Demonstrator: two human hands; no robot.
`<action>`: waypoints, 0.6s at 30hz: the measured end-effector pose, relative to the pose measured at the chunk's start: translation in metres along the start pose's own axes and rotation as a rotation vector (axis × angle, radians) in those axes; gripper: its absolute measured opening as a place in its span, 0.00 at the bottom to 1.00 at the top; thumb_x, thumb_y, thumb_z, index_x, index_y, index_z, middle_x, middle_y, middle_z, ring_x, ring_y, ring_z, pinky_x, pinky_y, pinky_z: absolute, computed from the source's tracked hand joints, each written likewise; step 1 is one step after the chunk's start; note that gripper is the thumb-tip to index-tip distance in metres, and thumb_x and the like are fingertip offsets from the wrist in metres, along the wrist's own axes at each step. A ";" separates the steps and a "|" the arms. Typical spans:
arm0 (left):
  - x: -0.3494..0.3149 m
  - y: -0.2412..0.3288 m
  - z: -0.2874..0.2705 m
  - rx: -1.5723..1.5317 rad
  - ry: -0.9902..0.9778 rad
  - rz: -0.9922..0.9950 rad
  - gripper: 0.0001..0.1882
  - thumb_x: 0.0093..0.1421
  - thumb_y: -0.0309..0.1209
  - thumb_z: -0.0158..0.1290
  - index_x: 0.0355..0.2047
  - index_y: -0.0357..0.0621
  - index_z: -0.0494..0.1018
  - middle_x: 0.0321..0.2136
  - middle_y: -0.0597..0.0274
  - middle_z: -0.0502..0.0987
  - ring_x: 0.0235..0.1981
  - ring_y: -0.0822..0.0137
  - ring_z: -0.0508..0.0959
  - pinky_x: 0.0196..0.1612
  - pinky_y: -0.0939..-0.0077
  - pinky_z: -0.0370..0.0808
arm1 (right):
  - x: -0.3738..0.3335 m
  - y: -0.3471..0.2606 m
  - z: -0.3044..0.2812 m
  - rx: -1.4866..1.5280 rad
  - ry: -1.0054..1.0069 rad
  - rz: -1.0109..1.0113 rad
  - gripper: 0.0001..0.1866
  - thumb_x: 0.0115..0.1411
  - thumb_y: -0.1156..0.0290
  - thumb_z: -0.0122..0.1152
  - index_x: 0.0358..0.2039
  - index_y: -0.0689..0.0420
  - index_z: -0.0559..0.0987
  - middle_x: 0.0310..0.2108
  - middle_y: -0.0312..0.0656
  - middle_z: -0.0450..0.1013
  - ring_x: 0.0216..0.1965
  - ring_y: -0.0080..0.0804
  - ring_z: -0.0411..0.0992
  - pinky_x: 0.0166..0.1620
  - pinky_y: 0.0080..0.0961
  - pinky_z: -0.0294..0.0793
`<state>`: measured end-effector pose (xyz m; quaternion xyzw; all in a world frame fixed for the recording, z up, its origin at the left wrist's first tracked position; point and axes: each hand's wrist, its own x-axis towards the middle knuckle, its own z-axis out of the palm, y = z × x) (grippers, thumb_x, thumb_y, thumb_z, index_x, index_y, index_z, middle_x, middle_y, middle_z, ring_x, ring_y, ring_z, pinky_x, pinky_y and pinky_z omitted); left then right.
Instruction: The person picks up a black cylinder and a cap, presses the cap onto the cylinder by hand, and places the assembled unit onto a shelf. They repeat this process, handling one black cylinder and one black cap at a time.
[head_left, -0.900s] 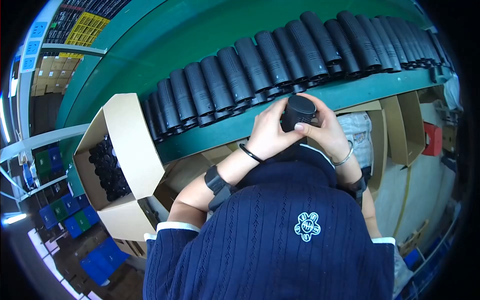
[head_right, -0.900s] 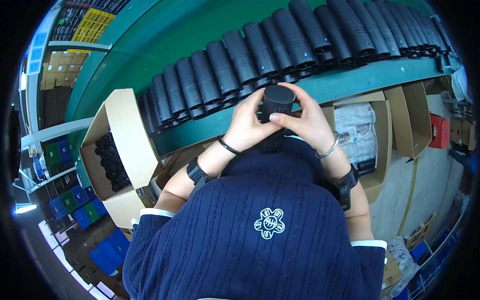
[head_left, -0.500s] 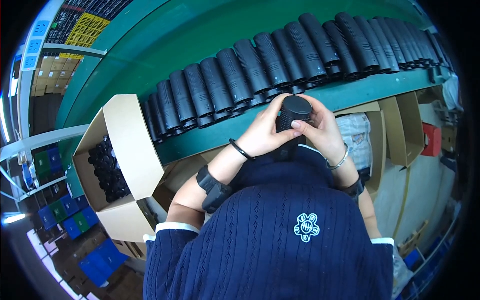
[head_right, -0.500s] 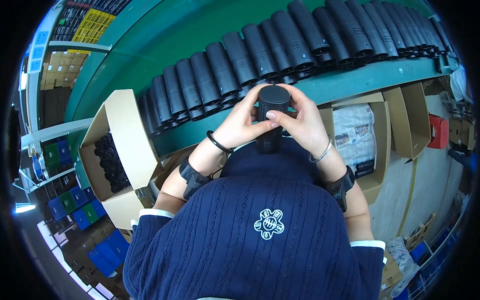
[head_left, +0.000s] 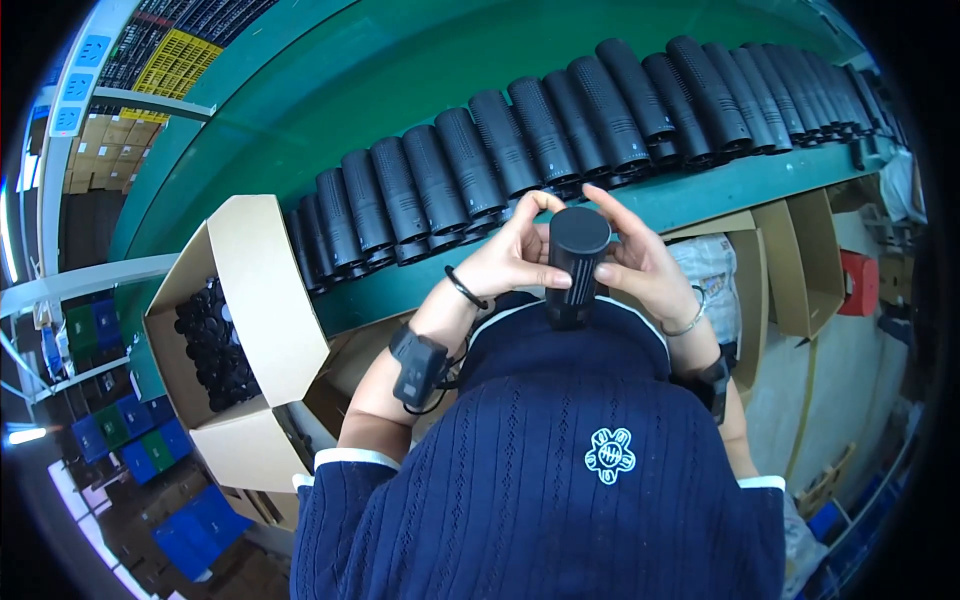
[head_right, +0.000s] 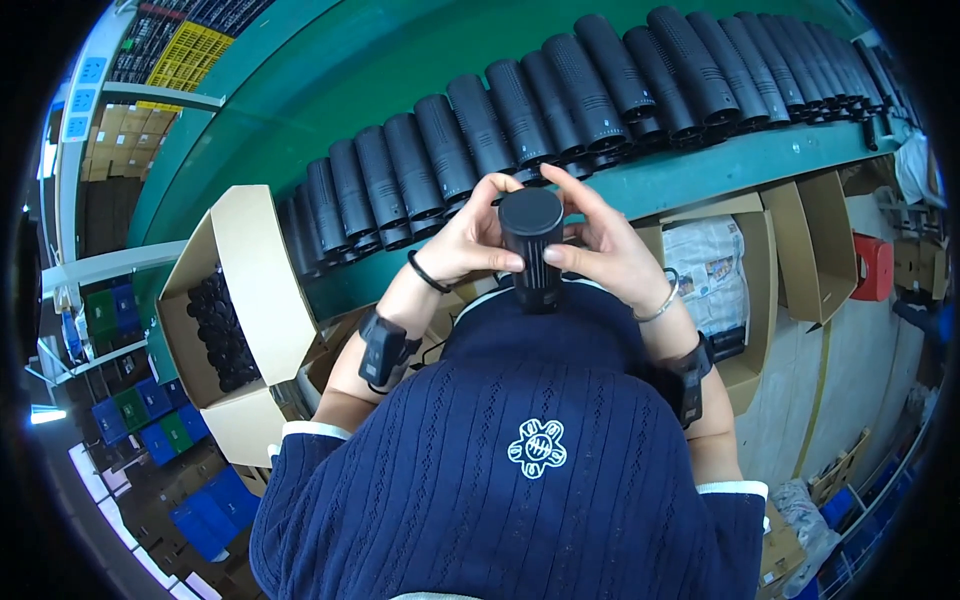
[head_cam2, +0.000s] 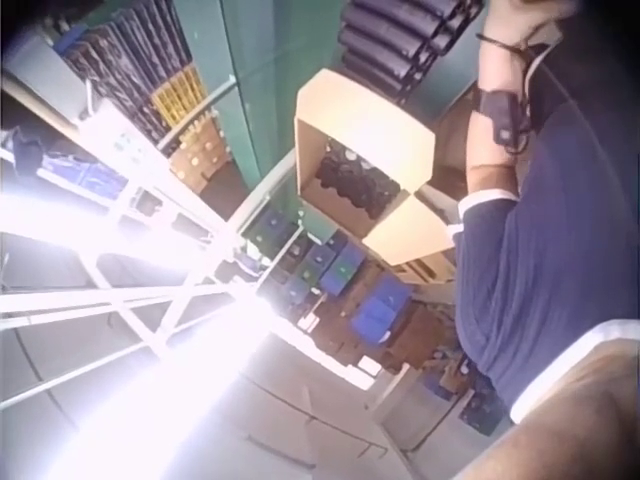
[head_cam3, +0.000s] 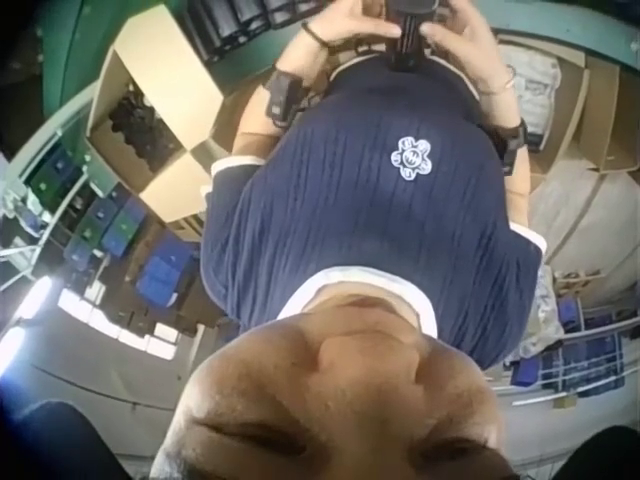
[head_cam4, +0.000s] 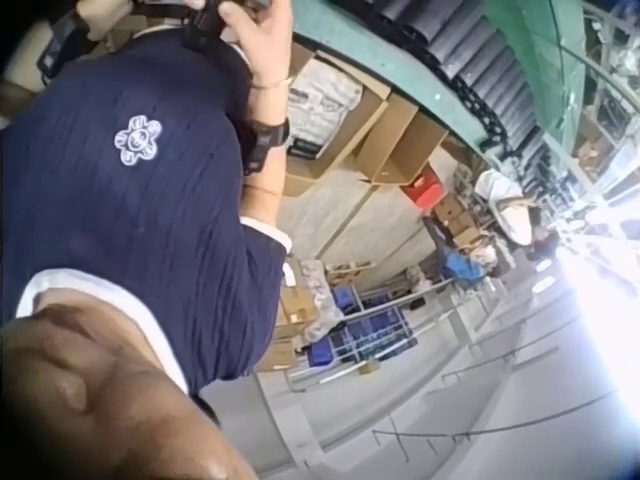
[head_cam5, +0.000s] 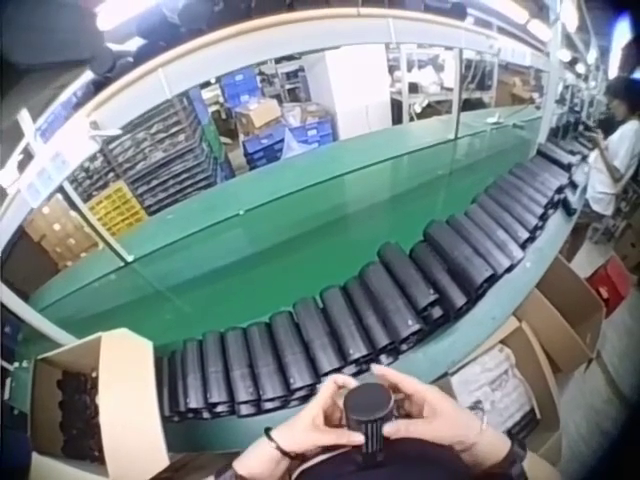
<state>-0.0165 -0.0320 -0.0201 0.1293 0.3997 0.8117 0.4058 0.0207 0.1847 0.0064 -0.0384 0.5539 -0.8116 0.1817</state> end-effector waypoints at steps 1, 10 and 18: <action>0.001 -0.006 -0.003 -0.006 0.018 0.008 0.33 0.51 0.20 0.64 0.54 0.47 0.61 0.47 0.62 0.72 0.51 0.69 0.74 0.55 0.67 0.72 | 0.004 0.000 -0.001 -0.151 -0.028 -0.025 0.36 0.50 0.78 0.69 0.60 0.62 0.66 0.55 0.40 0.65 0.55 0.29 0.66 0.58 0.28 0.68; 0.002 -0.007 0.034 0.808 0.362 0.153 0.38 0.49 0.33 0.68 0.57 0.35 0.62 0.48 0.50 0.74 0.49 0.59 0.77 0.50 0.64 0.76 | 0.007 -0.008 0.013 -0.133 0.117 0.085 0.38 0.49 0.80 0.70 0.61 0.62 0.65 0.51 0.41 0.71 0.50 0.26 0.70 0.54 0.24 0.72; 0.010 -0.020 0.042 0.883 0.401 0.281 0.33 0.49 0.33 0.63 0.52 0.34 0.63 0.37 0.41 0.77 0.39 0.40 0.79 0.39 0.58 0.77 | -0.003 0.007 0.017 -0.188 0.250 -0.055 0.32 0.50 0.81 0.68 0.56 0.62 0.68 0.47 0.41 0.73 0.48 0.26 0.72 0.51 0.24 0.74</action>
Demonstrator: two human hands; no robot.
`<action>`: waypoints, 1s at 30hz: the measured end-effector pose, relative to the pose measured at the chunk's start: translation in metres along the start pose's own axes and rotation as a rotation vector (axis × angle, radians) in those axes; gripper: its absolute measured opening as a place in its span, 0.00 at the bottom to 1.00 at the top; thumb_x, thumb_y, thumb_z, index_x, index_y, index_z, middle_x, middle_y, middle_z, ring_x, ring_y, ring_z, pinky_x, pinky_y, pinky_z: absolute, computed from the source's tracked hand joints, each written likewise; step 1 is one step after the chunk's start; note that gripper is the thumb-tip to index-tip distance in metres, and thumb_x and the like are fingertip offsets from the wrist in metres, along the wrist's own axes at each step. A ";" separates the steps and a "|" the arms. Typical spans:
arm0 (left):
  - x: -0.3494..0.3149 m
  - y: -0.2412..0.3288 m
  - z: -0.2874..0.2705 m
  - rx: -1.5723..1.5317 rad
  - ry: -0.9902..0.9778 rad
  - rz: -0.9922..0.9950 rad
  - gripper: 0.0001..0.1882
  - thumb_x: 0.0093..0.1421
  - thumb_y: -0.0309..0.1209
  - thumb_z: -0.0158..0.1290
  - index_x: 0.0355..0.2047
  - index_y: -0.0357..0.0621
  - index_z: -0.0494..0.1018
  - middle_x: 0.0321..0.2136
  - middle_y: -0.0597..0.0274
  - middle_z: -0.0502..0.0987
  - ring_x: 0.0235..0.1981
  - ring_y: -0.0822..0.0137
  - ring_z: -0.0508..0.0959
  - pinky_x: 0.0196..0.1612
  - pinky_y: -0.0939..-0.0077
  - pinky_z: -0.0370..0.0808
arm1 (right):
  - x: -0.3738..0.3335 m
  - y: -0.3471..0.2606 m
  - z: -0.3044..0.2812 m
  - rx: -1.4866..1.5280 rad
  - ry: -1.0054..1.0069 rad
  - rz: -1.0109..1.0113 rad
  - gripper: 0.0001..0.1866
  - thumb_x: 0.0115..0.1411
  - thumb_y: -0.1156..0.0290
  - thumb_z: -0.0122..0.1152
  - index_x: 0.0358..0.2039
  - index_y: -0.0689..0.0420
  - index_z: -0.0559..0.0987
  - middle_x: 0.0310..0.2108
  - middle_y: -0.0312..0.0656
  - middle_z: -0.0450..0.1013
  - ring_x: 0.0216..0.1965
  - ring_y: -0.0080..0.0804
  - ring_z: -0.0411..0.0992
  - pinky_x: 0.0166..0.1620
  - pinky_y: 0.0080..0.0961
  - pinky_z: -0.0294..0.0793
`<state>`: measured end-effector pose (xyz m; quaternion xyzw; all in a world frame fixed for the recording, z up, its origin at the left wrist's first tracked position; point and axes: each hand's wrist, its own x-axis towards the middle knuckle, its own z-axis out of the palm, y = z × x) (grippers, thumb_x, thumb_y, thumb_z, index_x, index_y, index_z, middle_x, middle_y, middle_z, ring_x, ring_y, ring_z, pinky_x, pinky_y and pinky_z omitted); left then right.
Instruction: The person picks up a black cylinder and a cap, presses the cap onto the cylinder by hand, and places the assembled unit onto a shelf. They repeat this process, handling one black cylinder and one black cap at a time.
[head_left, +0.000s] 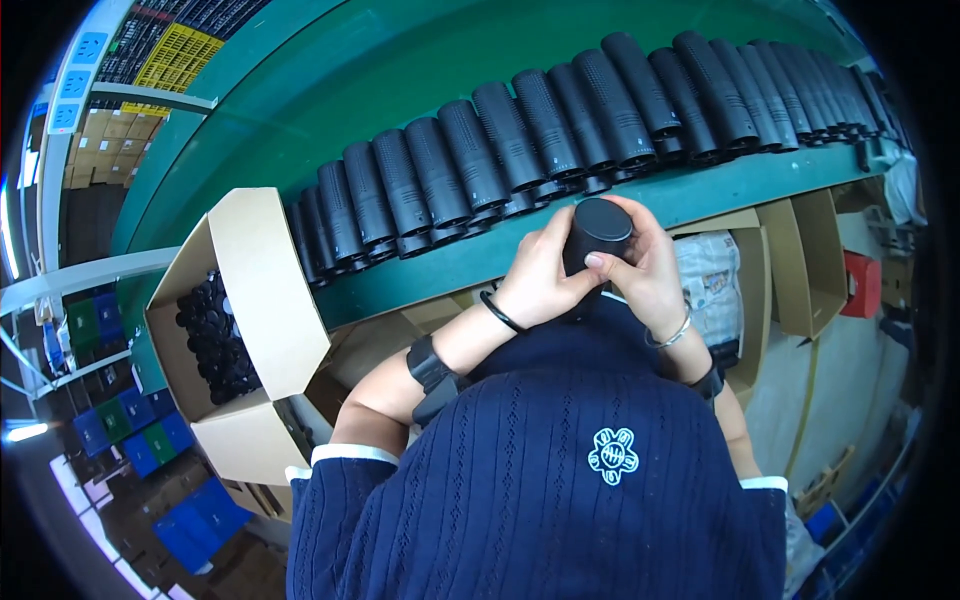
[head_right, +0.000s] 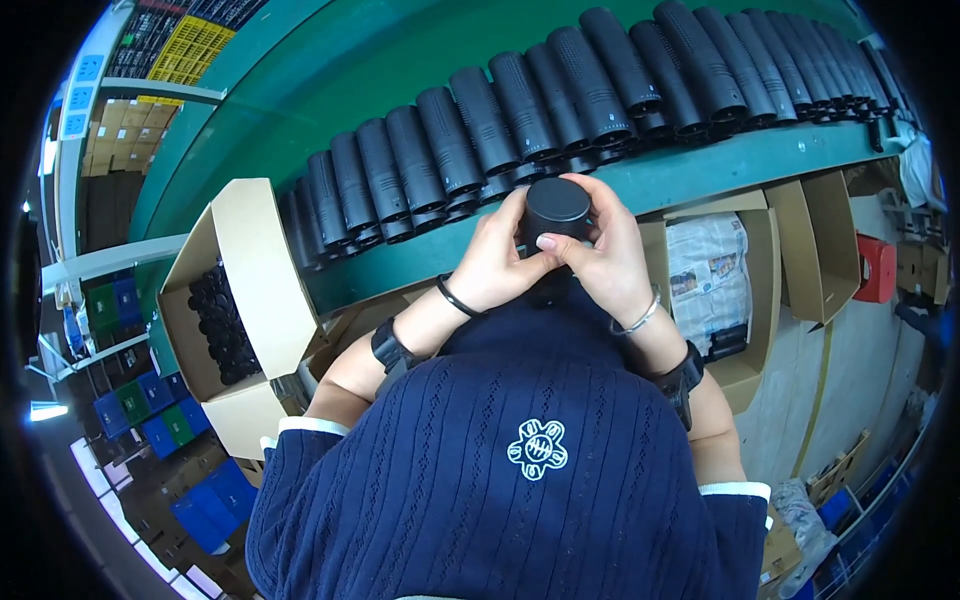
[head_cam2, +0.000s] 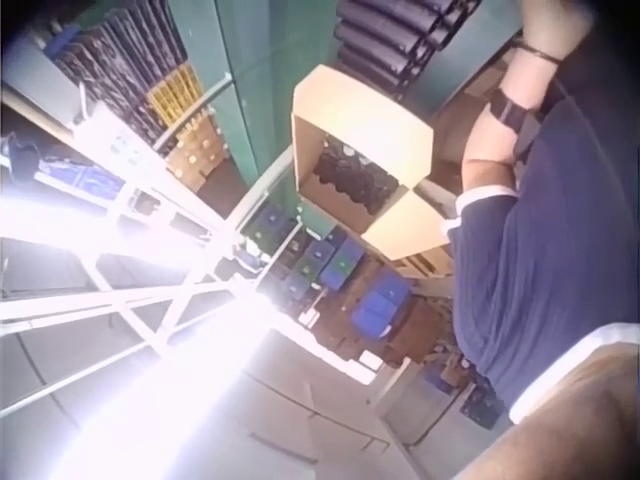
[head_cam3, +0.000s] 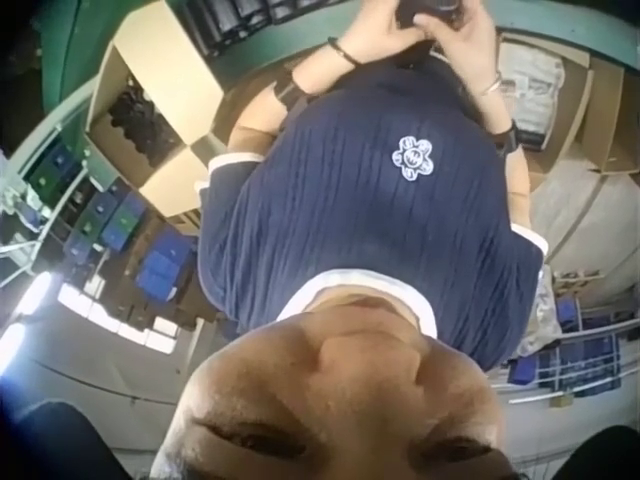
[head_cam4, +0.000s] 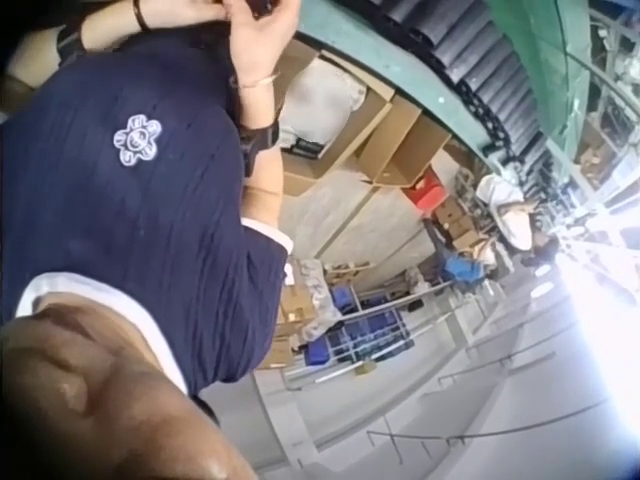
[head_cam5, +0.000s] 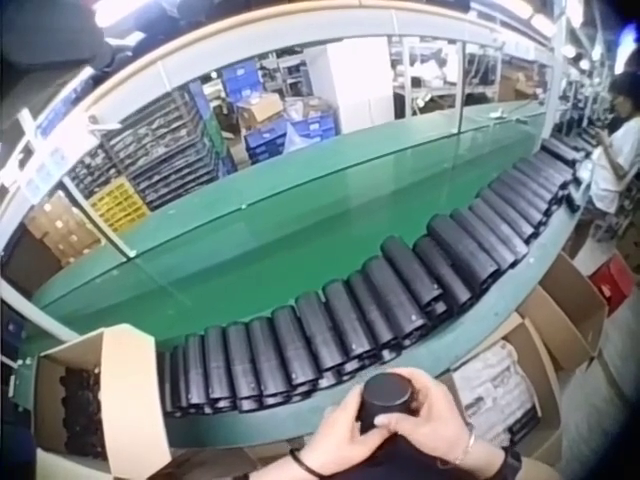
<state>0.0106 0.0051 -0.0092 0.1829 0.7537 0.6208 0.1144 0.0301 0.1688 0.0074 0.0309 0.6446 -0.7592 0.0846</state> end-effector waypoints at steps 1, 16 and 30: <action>-0.001 0.000 0.003 0.026 0.027 -0.024 0.31 0.49 0.32 0.63 0.51 0.34 0.64 0.37 0.40 0.77 0.38 0.39 0.79 0.39 0.58 0.76 | -0.001 0.002 0.001 -0.020 0.023 -0.002 0.31 0.49 0.81 0.68 0.55 0.63 0.69 0.46 0.41 0.73 0.48 0.26 0.72 0.50 0.24 0.74; 0.012 -0.003 -0.009 -0.414 -0.226 -0.152 0.40 0.50 0.29 0.69 0.60 0.40 0.60 0.51 0.59 0.71 0.53 0.68 0.72 0.59 0.67 0.69 | 0.007 -0.002 -0.016 -0.105 -0.029 0.027 0.32 0.53 0.74 0.70 0.58 0.62 0.69 0.47 0.40 0.73 0.50 0.26 0.70 0.51 0.24 0.74; 0.016 0.008 0.000 0.084 -0.023 -0.055 0.31 0.47 0.29 0.67 0.51 0.35 0.69 0.41 0.54 0.77 0.42 0.64 0.79 0.44 0.70 0.77 | 0.005 0.000 -0.017 0.075 -0.040 0.021 0.31 0.53 0.81 0.66 0.58 0.63 0.68 0.48 0.41 0.72 0.49 0.26 0.72 0.53 0.23 0.73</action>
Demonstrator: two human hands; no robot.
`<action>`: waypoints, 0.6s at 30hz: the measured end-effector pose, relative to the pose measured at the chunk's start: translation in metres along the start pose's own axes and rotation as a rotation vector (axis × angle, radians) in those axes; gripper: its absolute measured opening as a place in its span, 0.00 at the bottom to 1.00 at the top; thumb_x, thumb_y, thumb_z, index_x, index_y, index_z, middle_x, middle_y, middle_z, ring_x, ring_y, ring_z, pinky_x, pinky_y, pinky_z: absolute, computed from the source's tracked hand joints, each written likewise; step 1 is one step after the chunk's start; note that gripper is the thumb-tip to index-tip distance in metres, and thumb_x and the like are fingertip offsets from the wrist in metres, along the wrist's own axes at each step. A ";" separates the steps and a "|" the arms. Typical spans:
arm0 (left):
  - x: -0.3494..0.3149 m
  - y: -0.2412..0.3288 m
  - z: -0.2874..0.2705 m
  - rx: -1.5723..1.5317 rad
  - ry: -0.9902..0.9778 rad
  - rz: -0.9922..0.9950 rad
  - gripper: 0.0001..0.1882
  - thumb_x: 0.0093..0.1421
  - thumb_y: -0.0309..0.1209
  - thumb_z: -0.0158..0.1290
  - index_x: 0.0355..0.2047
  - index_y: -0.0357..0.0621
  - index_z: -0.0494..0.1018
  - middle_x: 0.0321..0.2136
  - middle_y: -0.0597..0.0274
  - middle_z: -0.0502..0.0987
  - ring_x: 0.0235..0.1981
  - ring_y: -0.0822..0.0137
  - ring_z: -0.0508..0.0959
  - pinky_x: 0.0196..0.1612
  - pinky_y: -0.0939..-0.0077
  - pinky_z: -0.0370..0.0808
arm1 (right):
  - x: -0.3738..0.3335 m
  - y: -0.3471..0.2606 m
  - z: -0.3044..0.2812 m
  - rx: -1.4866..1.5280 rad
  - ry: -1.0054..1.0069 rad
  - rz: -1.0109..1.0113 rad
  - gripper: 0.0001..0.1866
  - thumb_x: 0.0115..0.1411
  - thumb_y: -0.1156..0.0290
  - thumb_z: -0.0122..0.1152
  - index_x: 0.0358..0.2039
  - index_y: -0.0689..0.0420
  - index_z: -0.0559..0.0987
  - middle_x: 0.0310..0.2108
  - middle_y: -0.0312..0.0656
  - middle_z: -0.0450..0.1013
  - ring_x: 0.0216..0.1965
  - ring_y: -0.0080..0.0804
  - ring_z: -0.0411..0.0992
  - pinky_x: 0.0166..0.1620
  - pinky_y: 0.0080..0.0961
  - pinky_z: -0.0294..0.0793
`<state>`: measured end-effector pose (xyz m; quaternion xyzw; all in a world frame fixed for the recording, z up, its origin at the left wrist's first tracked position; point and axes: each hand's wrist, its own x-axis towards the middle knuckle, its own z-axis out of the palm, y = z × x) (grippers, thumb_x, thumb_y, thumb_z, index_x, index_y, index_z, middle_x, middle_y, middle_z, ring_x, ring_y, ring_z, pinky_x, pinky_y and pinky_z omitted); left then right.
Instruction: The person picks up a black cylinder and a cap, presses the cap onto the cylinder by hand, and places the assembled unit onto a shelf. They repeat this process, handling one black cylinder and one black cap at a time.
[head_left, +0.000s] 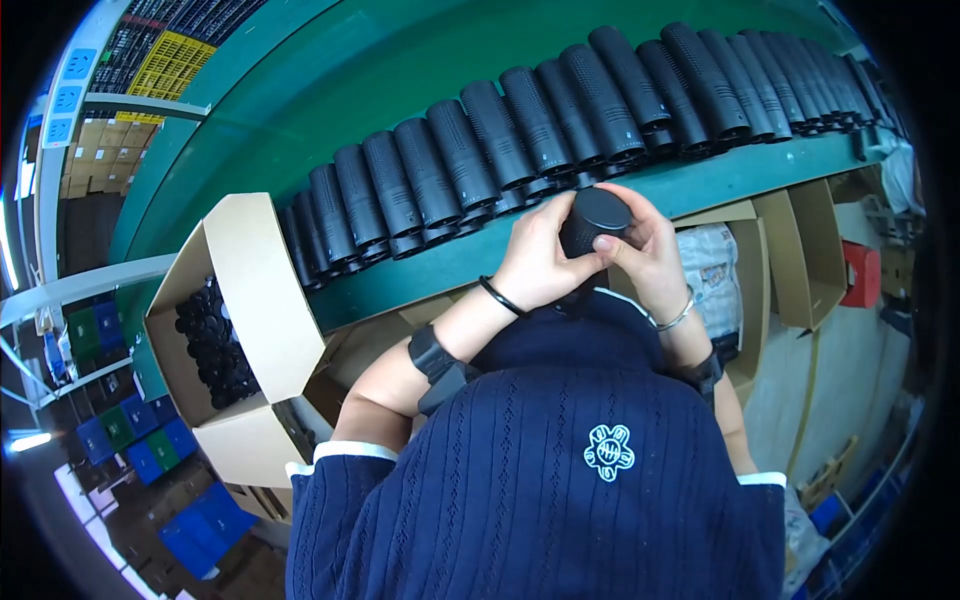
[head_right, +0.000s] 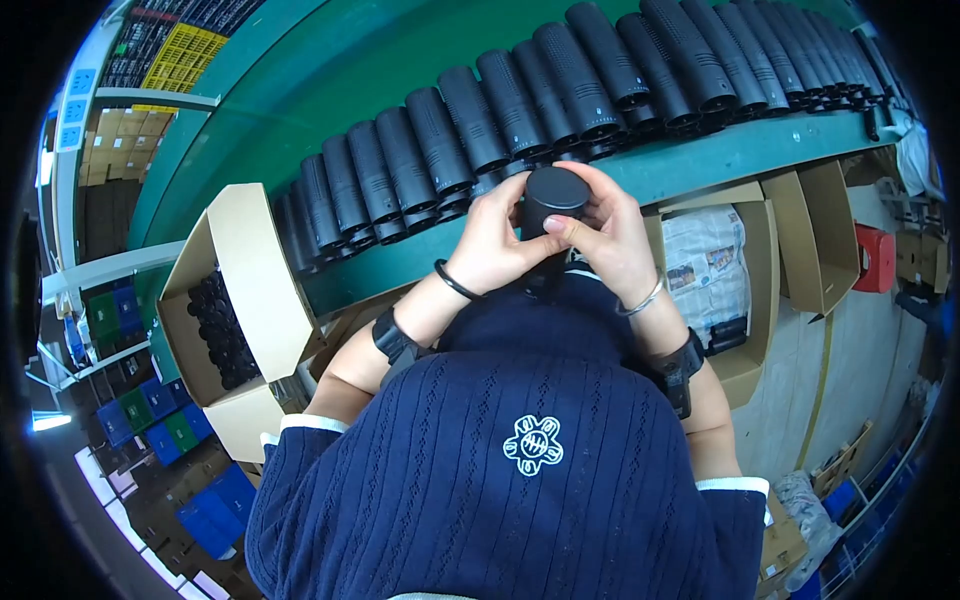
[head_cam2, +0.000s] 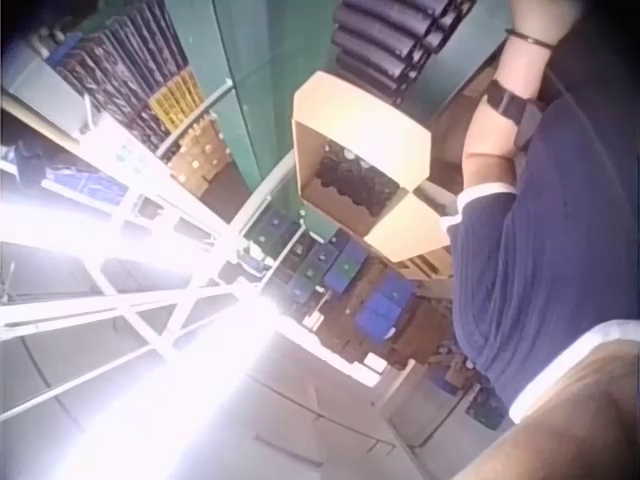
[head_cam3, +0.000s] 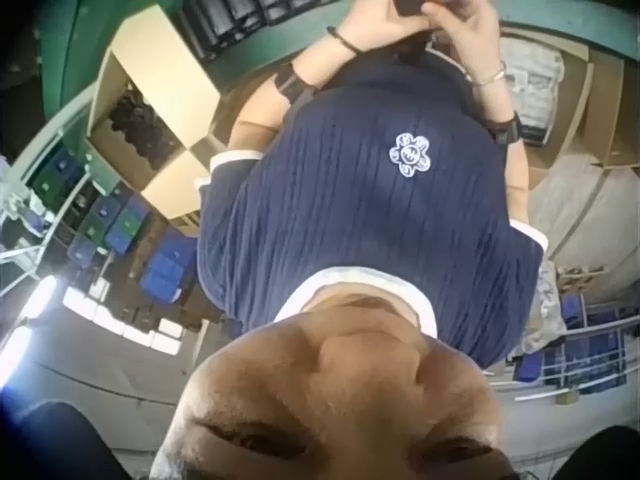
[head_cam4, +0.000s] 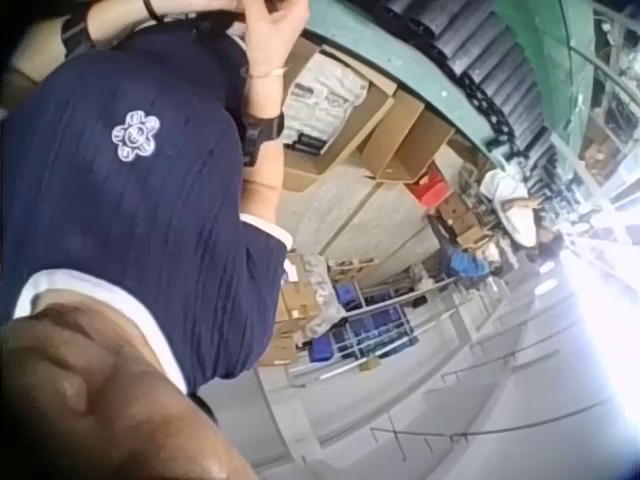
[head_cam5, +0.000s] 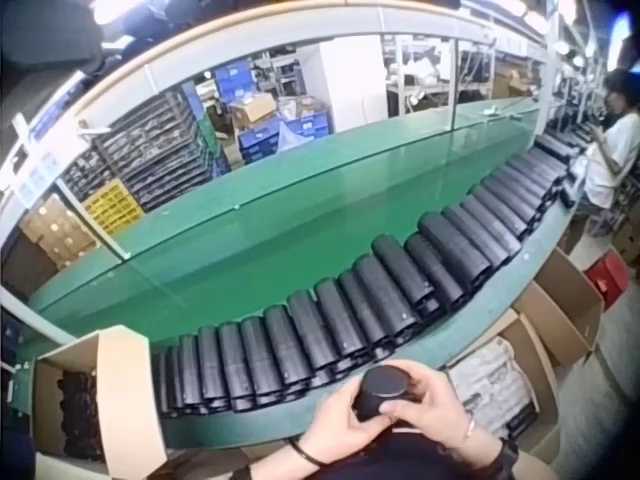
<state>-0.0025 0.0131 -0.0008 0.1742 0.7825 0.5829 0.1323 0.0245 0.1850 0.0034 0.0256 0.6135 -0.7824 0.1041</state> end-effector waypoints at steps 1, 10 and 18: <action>0.002 0.006 -0.005 0.059 -0.016 0.028 0.31 0.46 0.31 0.67 0.50 0.35 0.69 0.41 0.52 0.77 0.42 0.61 0.80 0.44 0.69 0.77 | 0.000 -0.003 -0.003 0.057 -0.040 0.003 0.32 0.53 0.81 0.66 0.59 0.63 0.67 0.48 0.41 0.72 0.50 0.27 0.71 0.55 0.24 0.72; -0.012 -0.016 -0.029 0.382 -0.206 -0.001 0.35 0.42 0.36 0.68 0.50 0.36 0.70 0.42 0.45 0.77 0.43 0.47 0.78 0.47 0.61 0.75 | -0.001 0.021 -0.023 -0.083 -0.249 0.125 0.29 0.56 0.82 0.60 0.60 0.62 0.69 0.53 0.40 0.66 0.53 0.26 0.68 0.56 0.25 0.71; -0.011 -0.067 -0.042 -0.624 -0.515 -0.327 0.37 0.50 0.27 0.65 0.59 0.43 0.61 0.50 0.63 0.72 0.53 0.70 0.70 0.60 0.73 0.62 | 0.006 0.042 -0.025 -0.011 -0.257 0.211 0.23 0.59 0.78 0.58 0.56 0.62 0.73 0.41 0.33 0.72 0.40 0.17 0.71 0.43 0.16 0.72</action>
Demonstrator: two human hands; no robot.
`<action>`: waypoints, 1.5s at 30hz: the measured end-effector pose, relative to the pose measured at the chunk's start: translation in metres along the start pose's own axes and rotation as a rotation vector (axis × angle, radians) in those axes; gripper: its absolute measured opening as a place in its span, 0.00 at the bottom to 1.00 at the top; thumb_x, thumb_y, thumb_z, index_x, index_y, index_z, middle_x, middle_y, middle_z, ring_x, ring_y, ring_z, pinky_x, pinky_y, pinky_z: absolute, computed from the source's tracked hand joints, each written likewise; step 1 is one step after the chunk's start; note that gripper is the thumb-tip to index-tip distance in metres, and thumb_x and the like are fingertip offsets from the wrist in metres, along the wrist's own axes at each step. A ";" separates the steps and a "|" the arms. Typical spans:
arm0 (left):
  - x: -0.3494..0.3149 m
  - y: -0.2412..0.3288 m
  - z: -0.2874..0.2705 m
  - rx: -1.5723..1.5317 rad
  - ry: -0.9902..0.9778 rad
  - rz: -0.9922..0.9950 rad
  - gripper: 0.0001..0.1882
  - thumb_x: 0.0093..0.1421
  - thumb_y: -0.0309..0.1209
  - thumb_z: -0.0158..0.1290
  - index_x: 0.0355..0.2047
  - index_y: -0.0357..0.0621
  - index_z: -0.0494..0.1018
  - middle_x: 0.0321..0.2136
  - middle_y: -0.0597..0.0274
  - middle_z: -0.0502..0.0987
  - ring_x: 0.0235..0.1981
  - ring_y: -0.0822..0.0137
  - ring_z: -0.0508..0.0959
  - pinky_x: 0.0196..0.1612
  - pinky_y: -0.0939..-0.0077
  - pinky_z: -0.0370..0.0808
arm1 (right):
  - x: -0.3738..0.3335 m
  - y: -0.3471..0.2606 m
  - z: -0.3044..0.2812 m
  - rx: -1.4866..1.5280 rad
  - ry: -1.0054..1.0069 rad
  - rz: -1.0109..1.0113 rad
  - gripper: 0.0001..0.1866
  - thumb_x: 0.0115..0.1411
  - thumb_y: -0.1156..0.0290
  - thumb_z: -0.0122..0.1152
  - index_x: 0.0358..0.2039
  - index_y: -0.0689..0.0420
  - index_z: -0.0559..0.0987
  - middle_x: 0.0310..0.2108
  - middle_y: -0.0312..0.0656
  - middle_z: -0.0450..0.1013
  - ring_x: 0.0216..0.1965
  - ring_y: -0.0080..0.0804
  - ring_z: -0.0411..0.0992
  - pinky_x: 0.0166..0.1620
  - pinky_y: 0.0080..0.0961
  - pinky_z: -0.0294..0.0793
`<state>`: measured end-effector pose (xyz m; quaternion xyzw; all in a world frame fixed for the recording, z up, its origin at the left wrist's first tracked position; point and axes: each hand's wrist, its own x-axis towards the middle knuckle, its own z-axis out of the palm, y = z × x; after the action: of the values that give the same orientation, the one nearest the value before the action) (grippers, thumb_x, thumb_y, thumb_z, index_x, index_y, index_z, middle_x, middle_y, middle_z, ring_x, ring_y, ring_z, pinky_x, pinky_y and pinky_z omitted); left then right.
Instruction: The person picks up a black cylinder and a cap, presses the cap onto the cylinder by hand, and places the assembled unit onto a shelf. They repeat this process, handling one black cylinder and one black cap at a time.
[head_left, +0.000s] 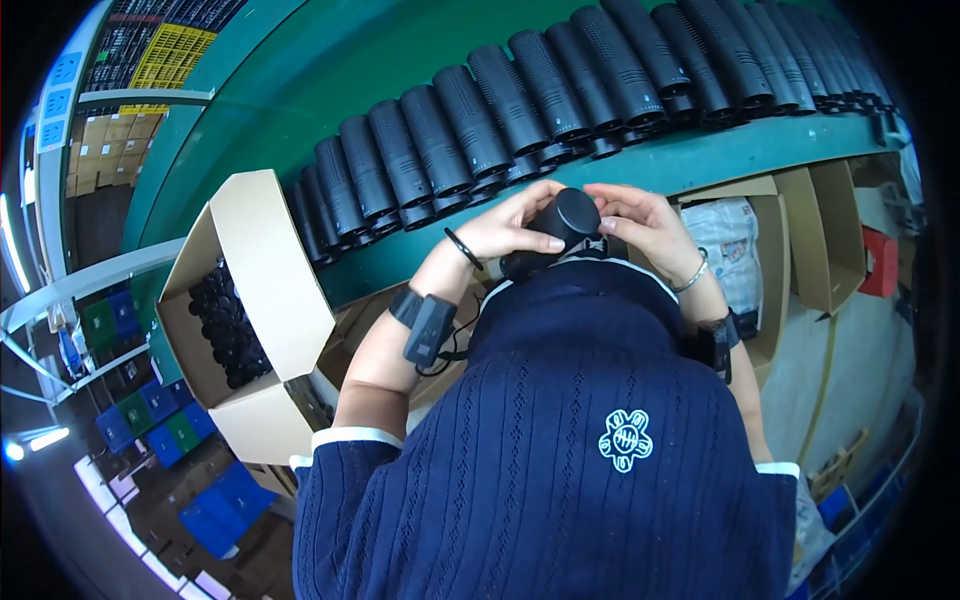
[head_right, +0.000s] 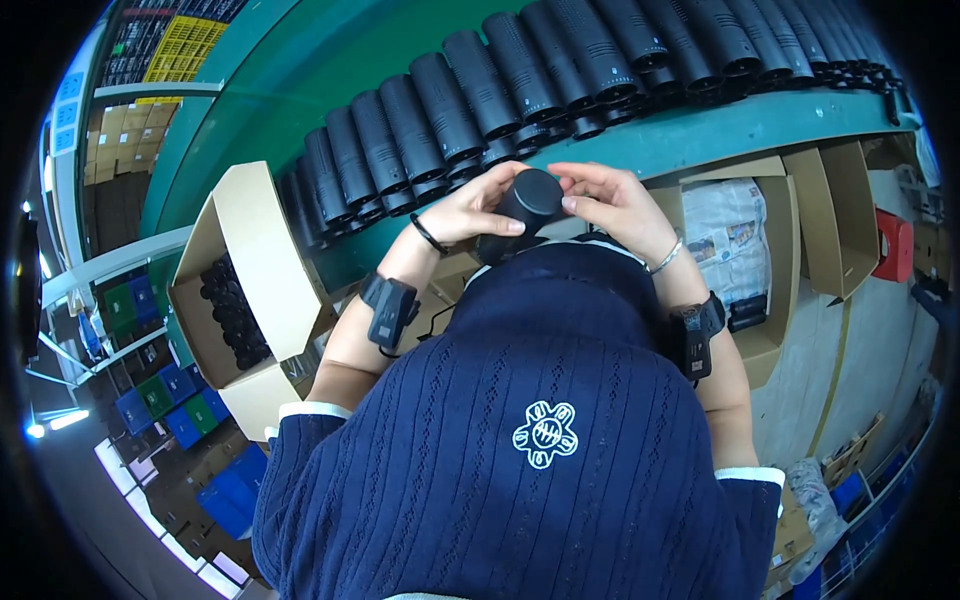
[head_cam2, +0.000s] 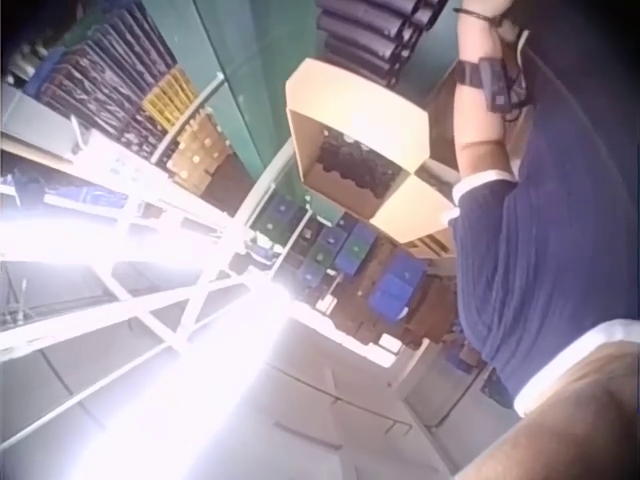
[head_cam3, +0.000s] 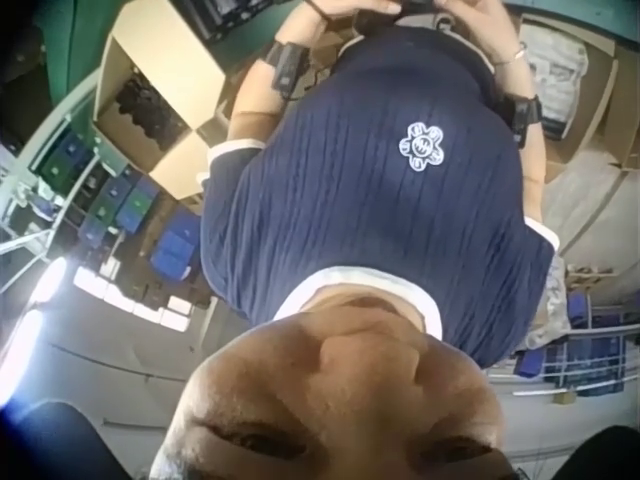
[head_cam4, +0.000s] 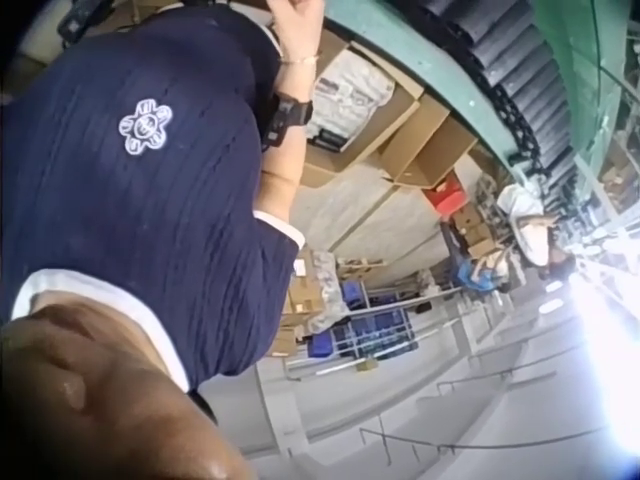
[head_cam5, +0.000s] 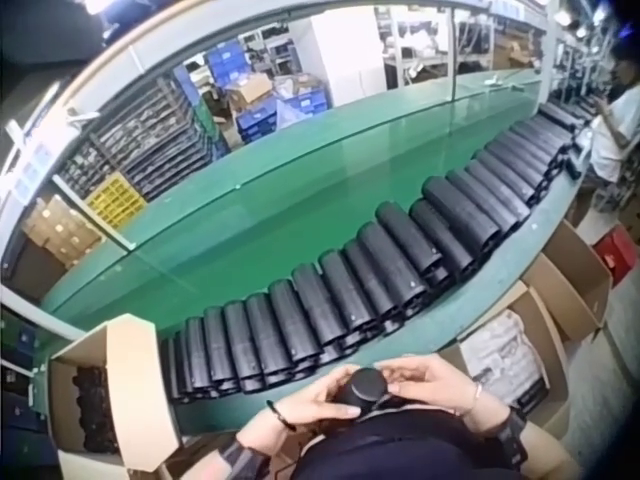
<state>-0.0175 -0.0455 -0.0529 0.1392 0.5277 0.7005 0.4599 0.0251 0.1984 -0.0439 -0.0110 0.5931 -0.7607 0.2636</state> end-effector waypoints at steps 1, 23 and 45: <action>0.000 -0.005 -0.002 -0.006 0.011 0.022 0.36 0.50 0.28 0.65 0.58 0.42 0.62 0.50 0.64 0.71 0.53 0.70 0.69 0.59 0.74 0.62 | 0.002 0.000 0.001 -0.032 -0.006 -0.018 0.23 0.59 0.78 0.59 0.56 0.62 0.73 0.41 0.33 0.73 0.38 0.16 0.71 0.43 0.15 0.72; 0.018 -0.050 0.015 0.906 0.513 0.277 0.35 0.48 0.32 0.63 0.54 0.39 0.60 0.49 0.43 0.68 0.52 0.43 0.69 0.55 0.55 0.65 | 0.028 0.034 0.015 -0.282 0.054 -0.230 0.36 0.51 0.79 0.69 0.61 0.59 0.65 0.56 0.40 0.62 0.58 0.30 0.64 0.58 0.29 0.70; 0.067 0.010 0.071 -0.207 0.273 -0.083 0.25 0.56 0.36 0.65 0.49 0.39 0.70 0.41 0.64 0.76 0.43 0.72 0.76 0.44 0.73 0.76 | -0.027 -0.023 -0.032 -0.119 0.113 -0.007 0.41 0.56 0.75 0.68 0.67 0.60 0.58 0.54 0.39 0.68 0.52 0.22 0.67 0.55 0.23 0.69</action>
<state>-0.0108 0.0506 -0.0351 -0.0273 0.5157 0.7438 0.4243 0.0288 0.2415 -0.0250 0.0143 0.6512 -0.7244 0.2259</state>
